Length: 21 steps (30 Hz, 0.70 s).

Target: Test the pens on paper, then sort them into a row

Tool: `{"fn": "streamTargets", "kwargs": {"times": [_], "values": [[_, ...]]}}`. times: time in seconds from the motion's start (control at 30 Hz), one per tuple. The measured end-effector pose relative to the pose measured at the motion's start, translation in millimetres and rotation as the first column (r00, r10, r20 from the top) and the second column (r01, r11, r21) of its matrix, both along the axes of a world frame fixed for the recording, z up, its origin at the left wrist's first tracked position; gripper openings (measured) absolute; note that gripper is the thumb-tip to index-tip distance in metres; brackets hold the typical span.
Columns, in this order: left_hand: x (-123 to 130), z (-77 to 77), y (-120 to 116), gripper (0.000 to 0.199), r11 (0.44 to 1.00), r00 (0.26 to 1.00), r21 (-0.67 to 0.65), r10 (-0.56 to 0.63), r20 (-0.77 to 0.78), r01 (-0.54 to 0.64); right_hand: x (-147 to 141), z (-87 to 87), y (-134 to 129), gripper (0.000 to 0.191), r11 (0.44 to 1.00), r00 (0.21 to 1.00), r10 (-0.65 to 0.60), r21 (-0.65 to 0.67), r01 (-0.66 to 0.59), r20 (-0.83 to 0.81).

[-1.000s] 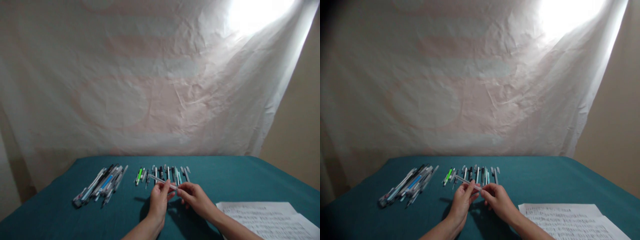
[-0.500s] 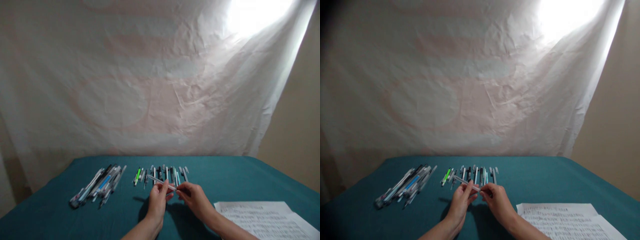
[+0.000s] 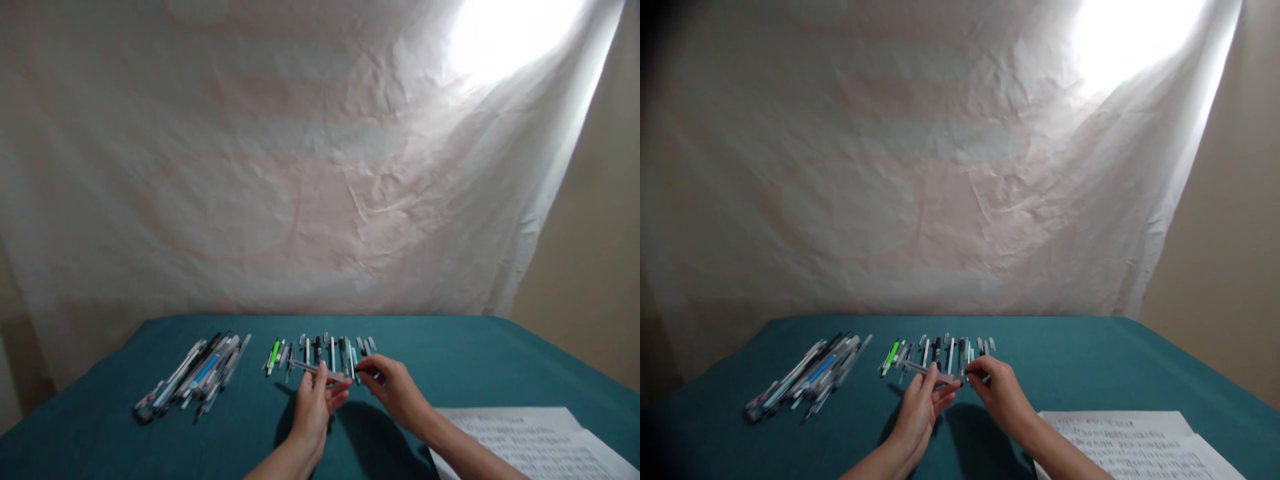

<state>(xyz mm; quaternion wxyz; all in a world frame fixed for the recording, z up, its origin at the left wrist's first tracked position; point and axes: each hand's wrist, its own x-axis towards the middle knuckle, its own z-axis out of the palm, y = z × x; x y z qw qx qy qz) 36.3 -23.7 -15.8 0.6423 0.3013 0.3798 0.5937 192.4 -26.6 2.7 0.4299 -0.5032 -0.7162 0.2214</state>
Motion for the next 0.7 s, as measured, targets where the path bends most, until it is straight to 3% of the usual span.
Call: {"fn": "streamTargets", "kwargs": {"times": [0.1,0.17,0.23,0.47,0.7], "values": [[0,0.7,-1,0.025,1.0,1.0,-0.013,-0.016,-0.002,0.016,24,-0.5,25,0.017,0.992,0.981,-0.127,-0.001,0.128,0.148],[0,0.7,-1,0.026,0.999,0.999,-0.013,-0.034,-0.014,0.034,38,-2.6,42,0.017,0.975,0.912,-0.212,0.01,0.222,0.351],[-1,0.6,-2,0.027,0.999,0.998,-0.006,-0.051,-0.031,0.051,46,-5.8,54,0.016,0.962,0.859,-0.251,0.018,0.272,0.447],[0,1.5,-3,0.031,0.996,0.993,-0.004,-0.086,-0.08,0.086,40,-17.4,67,0.012,0.936,0.777,-0.321,0.056,0.347,0.542],[0,-1.2,-3,0.035,0.991,0.973,0.035,-0.116,-0.198,0.126,42,-17.4,67,0.01,0.92,0.773,-0.348,0.033,0.391,0.531]]}}
